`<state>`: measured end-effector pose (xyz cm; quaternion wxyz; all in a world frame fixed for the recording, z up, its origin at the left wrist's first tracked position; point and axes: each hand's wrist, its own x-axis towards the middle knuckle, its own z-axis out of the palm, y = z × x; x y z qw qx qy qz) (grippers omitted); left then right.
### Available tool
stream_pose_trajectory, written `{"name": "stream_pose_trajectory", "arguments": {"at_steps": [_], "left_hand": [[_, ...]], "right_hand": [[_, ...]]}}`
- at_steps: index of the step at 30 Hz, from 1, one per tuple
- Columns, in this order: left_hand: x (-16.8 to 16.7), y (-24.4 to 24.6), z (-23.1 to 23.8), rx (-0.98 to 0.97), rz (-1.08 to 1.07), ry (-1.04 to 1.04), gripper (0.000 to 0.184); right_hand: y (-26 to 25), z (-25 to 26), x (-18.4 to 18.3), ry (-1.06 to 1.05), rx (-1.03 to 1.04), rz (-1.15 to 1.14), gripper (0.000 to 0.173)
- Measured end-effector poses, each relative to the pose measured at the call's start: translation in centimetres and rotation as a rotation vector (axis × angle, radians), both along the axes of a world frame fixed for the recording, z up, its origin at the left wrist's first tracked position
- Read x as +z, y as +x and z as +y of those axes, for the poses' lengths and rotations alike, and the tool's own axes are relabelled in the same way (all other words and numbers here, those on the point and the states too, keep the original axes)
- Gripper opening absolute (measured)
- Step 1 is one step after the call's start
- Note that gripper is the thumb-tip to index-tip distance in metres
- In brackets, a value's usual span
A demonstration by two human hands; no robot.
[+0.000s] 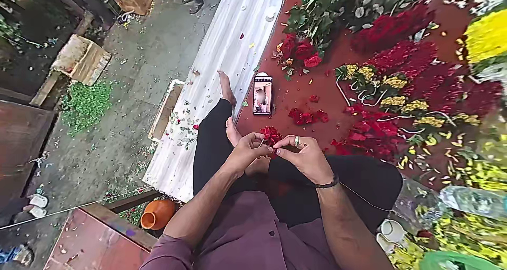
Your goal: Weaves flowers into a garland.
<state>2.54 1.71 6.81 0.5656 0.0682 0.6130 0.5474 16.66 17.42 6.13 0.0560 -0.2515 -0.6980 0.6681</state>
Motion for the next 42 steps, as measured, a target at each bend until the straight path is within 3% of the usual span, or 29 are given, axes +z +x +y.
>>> {"name": "stream_pose_trajectory", "arguments": {"at_steps": [6,9,12,18,25,29,32,36,42], "left_hand": [[0.3,0.1,0.1,-0.001,-0.013,0.006,0.043],[0.3,0.0,0.3,0.041,-0.011,0.003,0.043],[0.3,-0.3,0.3,0.056,-0.007,-0.012,0.042],[0.4,0.0,0.7,0.054,0.047,-0.044,0.048],[0.6,-0.2,0.7,-0.047,0.216,-0.040,0.053],[1.2,-0.3,0.8,-0.095,0.233,-0.026,0.054],[0.8,-0.1,0.9,-0.051,0.211,-0.049,0.051],[0.3,0.1,1.0,0.010,0.164,-0.051,0.046],[0.8,-0.4,0.8,-0.021,0.126,-0.088,0.046]], "right_hand": [[0.2,-0.2,-0.1,-0.054,-0.005,-0.006,0.012],[0.5,0.1,-0.5,-0.216,0.031,0.024,0.031],[0.9,0.5,-1.3,-0.234,0.109,0.073,0.044],[0.6,-0.7,-2.0,-0.144,-0.008,0.133,0.025],[0.5,-1.4,-2.3,-0.196,-0.110,0.111,0.024],[0.4,-1.6,-2.3,-0.239,-0.196,0.095,0.033],[0.4,-1.9,-2.4,-0.240,-0.233,0.106,0.028],[0.6,-1.9,-2.6,-0.123,-0.134,0.178,0.008],[0.5,-1.7,-2.7,0.070,0.003,0.174,0.013]]}}
